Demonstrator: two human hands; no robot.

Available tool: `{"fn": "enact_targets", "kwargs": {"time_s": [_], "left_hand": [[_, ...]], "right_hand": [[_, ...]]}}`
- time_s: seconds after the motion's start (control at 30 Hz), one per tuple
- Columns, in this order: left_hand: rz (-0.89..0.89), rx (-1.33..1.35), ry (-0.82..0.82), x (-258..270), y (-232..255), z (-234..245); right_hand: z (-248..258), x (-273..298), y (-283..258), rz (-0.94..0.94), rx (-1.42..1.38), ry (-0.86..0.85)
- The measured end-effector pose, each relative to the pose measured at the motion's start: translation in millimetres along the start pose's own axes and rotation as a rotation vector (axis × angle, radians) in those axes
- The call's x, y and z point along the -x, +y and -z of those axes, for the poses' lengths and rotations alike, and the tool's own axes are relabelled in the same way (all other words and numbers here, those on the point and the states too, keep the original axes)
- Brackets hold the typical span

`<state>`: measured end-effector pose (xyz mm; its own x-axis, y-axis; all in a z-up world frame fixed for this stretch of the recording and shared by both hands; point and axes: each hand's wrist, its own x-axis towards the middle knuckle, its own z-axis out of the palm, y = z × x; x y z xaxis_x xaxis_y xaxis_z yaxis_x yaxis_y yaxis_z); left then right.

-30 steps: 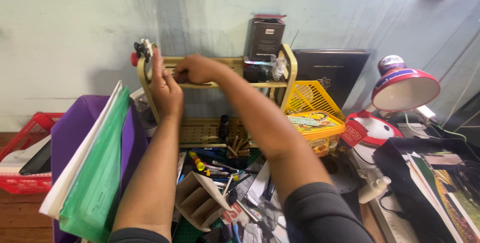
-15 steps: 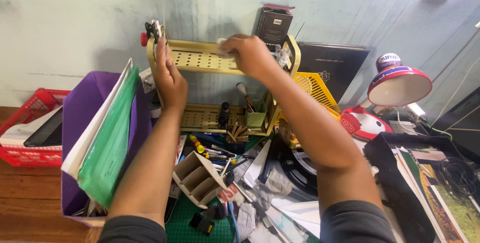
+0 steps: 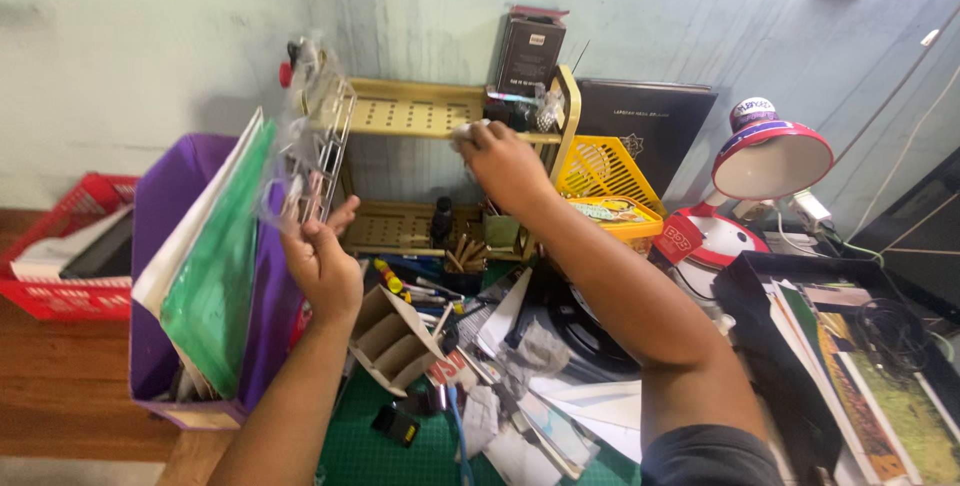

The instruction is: The person organizes items on a desk and a two-tier wooden shelf, moving color pencils, stationery, and a plastic stencil while rearranging other objects on the desk surface.

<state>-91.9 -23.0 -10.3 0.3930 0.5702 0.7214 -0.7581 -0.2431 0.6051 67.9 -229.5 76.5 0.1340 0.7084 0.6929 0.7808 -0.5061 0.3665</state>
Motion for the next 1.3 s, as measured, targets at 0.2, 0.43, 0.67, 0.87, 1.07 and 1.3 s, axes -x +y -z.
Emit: {"fn": "enact_targets", "kwargs": {"time_s": [0.2, 0.43, 0.67, 0.87, 1.07, 1.3], "left_hand": [[-0.211, -0.491, -0.067, 30.1, 55.6, 4.1], [-0.231, -1.015, -0.111, 30.6, 69.1, 6.8], [-0.006, -1.262, -0.435, -12.3, -19.5, -9.5], [0.012, -1.287, -0.452, -38.3, -96.6, -1.8], [0.092, -1.356, -0.497, -52.3, -140.8, 13.2], [0.17, -1.485, -0.441, -67.3, -179.7, 20.9]], "right_hand": [[60.7, 20.7, -19.3, -0.159, -0.196, 0.102], [99.3, 41.6, -45.7, -0.201, -0.318, 0.0], [104.7, 71.8, -64.0, -0.037, -0.264, -0.035], [61.4, 82.3, -63.5, 0.064, -0.146, -0.161], [35.1, 82.7, -56.7, 0.133, -0.253, -0.161], [0.7, 77.2, -48.6, 0.13, -0.245, -0.217]]}}
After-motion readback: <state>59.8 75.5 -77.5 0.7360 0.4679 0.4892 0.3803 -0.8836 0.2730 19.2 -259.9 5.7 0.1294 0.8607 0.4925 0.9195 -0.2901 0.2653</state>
